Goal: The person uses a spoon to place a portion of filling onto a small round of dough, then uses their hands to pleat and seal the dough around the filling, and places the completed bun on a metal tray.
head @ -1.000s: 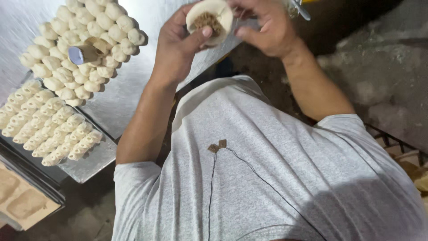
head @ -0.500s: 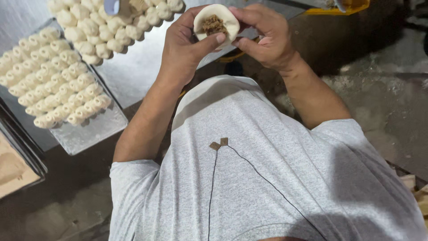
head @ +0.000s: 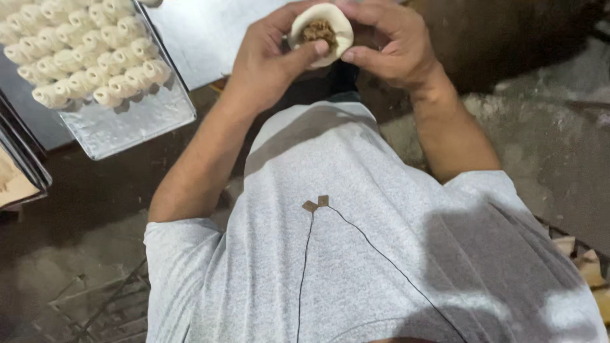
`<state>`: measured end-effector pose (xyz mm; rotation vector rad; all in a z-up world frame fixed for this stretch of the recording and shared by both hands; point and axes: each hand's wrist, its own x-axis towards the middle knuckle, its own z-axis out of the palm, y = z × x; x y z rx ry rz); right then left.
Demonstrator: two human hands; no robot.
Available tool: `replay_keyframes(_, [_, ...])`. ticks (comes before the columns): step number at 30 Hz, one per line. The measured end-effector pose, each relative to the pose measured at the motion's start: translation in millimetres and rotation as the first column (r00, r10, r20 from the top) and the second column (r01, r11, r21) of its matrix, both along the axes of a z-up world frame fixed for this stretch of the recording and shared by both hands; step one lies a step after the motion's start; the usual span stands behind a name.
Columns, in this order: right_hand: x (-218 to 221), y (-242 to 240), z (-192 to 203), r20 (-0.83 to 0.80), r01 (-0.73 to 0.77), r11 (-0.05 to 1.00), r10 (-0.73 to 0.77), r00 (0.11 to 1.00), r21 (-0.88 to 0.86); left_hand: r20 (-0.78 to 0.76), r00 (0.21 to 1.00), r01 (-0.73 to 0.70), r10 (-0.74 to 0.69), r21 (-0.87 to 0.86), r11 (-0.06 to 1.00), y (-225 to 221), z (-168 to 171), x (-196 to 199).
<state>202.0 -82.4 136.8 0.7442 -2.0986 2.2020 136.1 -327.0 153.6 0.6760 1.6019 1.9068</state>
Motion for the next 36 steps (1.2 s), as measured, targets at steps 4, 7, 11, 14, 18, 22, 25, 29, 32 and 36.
replay_keyframes(4, [6.2,-11.1,6.5,-0.043,0.049,0.991,-0.043,0.998,0.127,0.137,0.991,0.006,-0.006,-0.001,1.000,-17.4,1.7,1.0])
replay_keyframes(7, [8.2,-9.2,10.1,-0.276,0.239,0.916,-0.151,0.949,0.323,0.175,0.985,0.005,-0.006,0.004,1.000,-11.7,3.4,3.0])
replay_keyframes(11, [1.7,-4.8,11.5,-0.380,0.309,0.892,-0.174,0.909,0.330,-0.068,0.996,-0.067,0.057,-0.145,0.987,-1.7,12.6,3.3])
replay_keyframes(14, [-2.9,7.3,10.8,-0.502,0.408,0.859,-0.218,0.837,0.309,-0.166,0.982,-0.112,0.089,-0.133,0.985,12.9,19.7,0.3])
replay_keyframes(18, [-6.2,28.3,14.3,-0.457,0.439,0.851,-0.281,0.844,0.288,-0.345,0.929,-0.214,0.136,-0.201,0.956,36.5,33.6,-1.2])
replay_keyframes(22, [-19.5,57.9,31.8,-0.393,0.396,0.865,-0.263,0.881,0.309,-0.532,0.833,-0.263,0.152,-0.139,0.955,62.0,53.1,-2.2])
replay_keyframes(25, [-35.7,83.6,46.3,-0.420,0.302,0.882,-0.135,0.898,0.362,-0.677,0.726,-0.278,0.126,-0.121,0.953,75.3,61.2,-8.1])
replay_keyframes(29, [-56.3,98.7,56.0,-0.377,0.243,0.879,-0.080,0.923,0.410,-0.638,0.750,-0.330,0.173,-0.134,0.935,97.3,56.4,-16.2])
replay_keyframes(32, [-70.9,103.6,55.4,-0.520,0.321,0.850,-0.065,0.852,0.418,-0.662,0.710,-0.473,0.241,-0.193,0.860,110.8,47.7,-15.8])
replay_keyframes(36, [-82.7,114.9,49.0,-0.678,0.450,0.769,-0.028,0.734,0.455,-0.746,0.610,-0.567,0.267,-0.176,0.804,123.5,39.9,-12.6])
